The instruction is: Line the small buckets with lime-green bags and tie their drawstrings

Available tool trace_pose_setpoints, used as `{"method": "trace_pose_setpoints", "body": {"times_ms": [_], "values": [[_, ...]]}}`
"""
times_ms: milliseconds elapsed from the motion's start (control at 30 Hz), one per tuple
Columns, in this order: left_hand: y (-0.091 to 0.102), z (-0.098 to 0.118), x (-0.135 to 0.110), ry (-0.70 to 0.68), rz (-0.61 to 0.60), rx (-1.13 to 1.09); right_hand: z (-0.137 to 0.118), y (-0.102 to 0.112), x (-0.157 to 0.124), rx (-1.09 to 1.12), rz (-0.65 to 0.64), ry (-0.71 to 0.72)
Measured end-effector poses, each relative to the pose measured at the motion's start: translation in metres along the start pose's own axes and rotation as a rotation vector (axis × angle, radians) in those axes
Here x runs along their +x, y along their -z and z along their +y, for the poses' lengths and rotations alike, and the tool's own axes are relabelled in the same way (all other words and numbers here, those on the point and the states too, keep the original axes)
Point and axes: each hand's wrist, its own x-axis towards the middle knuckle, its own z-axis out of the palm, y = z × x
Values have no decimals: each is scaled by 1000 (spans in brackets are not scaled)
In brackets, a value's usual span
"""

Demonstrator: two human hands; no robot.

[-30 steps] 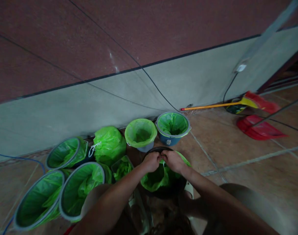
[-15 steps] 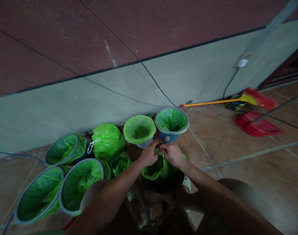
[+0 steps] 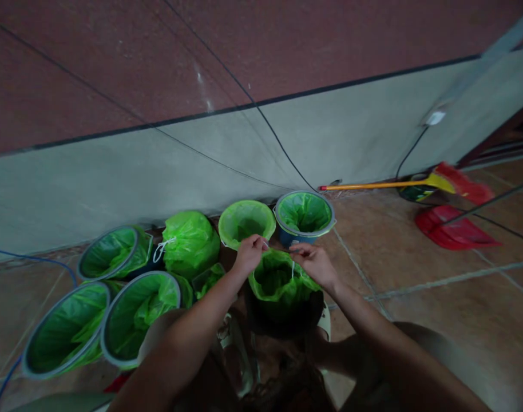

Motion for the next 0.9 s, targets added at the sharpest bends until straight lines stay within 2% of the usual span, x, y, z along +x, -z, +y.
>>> {"method": "trace_pose_setpoints", "body": {"times_ms": [100,200,300,400,500,600,667,700,767,833,900], "values": [[5,6,5,32,118,-205,-11,3,-5,391,-35,-110],[15,23,4,-31,179,-399,-18,7,-8,533,-135,-231],[31,42,0,-134,148,-567,-14,9,-6,350,-124,-251],[40,55,-6,-205,49,-623,-4,4,-2,159,-42,-131],[31,60,-15,-222,-101,-626,1,-7,-2,92,-136,-46],[14,65,-26,-226,-365,-617,1,-20,-6,-1,-243,33],[6,69,-31,-237,-470,-616,2,-30,-9,-26,-295,81],[5,71,-31,-243,-472,-621,3,-34,-11,-24,-329,92],[7,75,-28,-249,-401,-638,8,-41,-14,-23,-418,59],[13,77,-22,-262,-307,-652,14,-45,-16,-52,-494,-33],[21,77,-16,-279,-236,-660,21,-45,-16,-75,-513,-118]]}}
